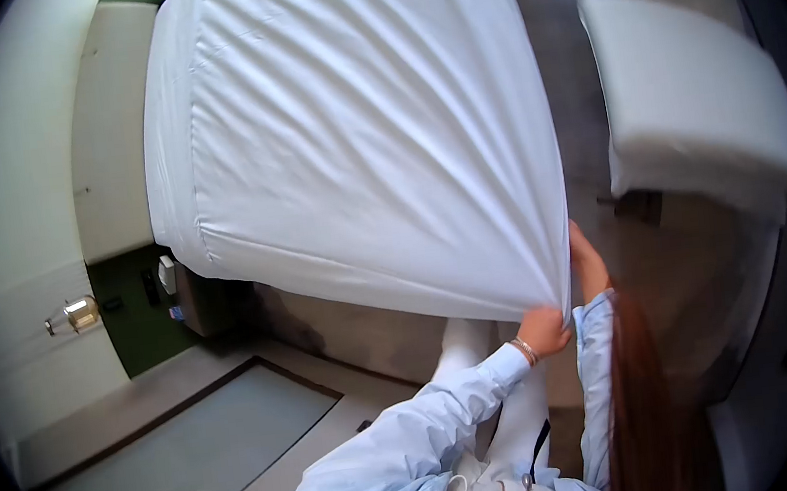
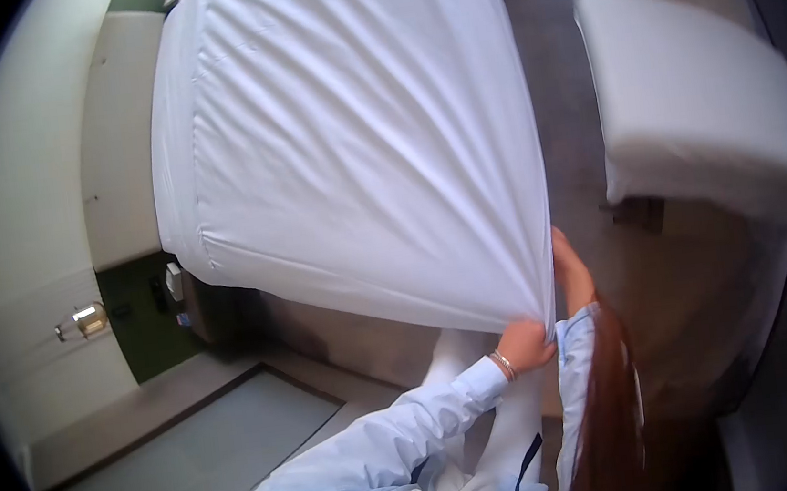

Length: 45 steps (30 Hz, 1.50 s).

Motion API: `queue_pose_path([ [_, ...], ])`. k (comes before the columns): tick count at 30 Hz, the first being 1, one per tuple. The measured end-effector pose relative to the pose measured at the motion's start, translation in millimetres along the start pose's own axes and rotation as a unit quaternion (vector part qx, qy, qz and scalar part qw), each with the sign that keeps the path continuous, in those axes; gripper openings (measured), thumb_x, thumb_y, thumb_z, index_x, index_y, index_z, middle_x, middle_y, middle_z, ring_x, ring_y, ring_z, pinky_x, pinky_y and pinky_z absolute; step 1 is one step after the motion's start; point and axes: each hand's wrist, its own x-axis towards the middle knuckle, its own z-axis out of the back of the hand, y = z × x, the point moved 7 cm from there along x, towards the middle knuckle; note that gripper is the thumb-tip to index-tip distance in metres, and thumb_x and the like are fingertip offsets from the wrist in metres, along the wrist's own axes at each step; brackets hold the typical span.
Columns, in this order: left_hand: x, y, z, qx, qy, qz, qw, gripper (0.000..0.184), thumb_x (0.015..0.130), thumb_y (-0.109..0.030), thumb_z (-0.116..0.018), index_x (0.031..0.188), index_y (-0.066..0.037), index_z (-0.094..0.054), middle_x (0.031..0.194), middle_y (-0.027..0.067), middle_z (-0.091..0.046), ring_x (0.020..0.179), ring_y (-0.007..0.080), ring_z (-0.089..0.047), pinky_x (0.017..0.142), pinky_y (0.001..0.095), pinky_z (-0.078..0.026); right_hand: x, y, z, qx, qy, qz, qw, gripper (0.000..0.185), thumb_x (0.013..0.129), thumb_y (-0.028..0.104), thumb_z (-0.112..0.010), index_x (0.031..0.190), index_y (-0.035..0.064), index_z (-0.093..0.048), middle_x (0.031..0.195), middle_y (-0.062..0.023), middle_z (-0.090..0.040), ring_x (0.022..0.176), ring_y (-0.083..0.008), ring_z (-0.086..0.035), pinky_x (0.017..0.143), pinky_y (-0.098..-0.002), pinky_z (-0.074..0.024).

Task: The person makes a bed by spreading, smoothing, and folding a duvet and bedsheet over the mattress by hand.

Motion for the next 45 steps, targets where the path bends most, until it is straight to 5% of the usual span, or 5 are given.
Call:
queue_pose_path([
  [9, 33.5, 33.1, 113.4, -0.334, -0.093, 0.066, 0.936, 0.031, 0.060, -0.005, -0.049, 0.091, -0.007, -0.055, 0.080, 0.0184, -0.056, 0.079, 0.0370, -0.052, 0.068, 0.0441, -0.042, 58.3, 258.5, -93.5, -0.012, -0.025, 0.114, 0.993, 0.058, 0.078, 0.041, -0.054, 0.113, -0.0039, -0.045, 0.106, -0.0114, -0.052, 0.095, -0.0190, -0.050, 0.084, -0.0293, -0.0380],
  [11, 39.6, 16.8, 72.4, -0.315, -0.213, -0.192, 0.905, 0.036, 0.059, -0.004, -0.048, 0.095, -0.006, -0.053, 0.077, 0.0199, -0.055, 0.076, 0.0377, -0.052, 0.068, 0.0444, -0.042, 78.7, 258.7, -39.6, -0.129, -0.117, 0.140, 0.975, 0.055, 0.077, 0.038, -0.056, 0.106, -0.0080, -0.048, 0.104, -0.0142, -0.053, 0.092, -0.0196, -0.051, 0.080, -0.0307, -0.0408],
  [23, 105.3, 33.1, -55.5, -0.384, -0.005, 0.177, 0.906, 0.044, 0.064, -0.003, -0.048, 0.108, -0.006, -0.050, 0.105, 0.0141, -0.050, 0.099, 0.0282, -0.049, 0.086, 0.0308, -0.039, 194.1, 231.5, 160.9, -0.253, -0.287, 0.089, 0.920, 0.046, 0.076, 0.029, -0.058, 0.100, -0.0093, -0.051, 0.095, -0.0145, -0.055, 0.084, -0.0205, -0.054, 0.074, -0.0291, -0.0421],
  [31, 6.9, 85.4, 15.4, -0.814, -0.284, 0.266, 0.431, 0.028, 0.079, -0.009, -0.049, 0.107, -0.006, -0.050, 0.094, 0.0088, -0.058, 0.075, 0.0147, -0.060, 0.063, 0.0244, -0.047, 114.8, 217.0, 56.7, -0.283, -0.143, 0.033, 0.948, 0.045, 0.073, 0.014, -0.054, 0.115, 0.0075, -0.039, 0.103, -0.0076, -0.050, 0.089, -0.0200, -0.048, 0.069, -0.0334, -0.0430],
  [45, -196.8, 167.5, 179.7, -0.801, -0.568, 0.117, 0.146, 0.028, 0.072, -0.004, -0.048, 0.099, -0.012, -0.050, 0.092, 0.0050, -0.056, 0.082, 0.0212, -0.055, 0.070, 0.0333, -0.046, 6.5, 230.4, -103.0, -0.112, -0.021, -0.127, 0.985, 0.028, 0.083, 0.013, -0.040, 0.110, 0.0140, -0.046, 0.100, -0.0077, -0.056, 0.083, -0.0216, -0.054, 0.066, -0.0319, -0.0456],
])
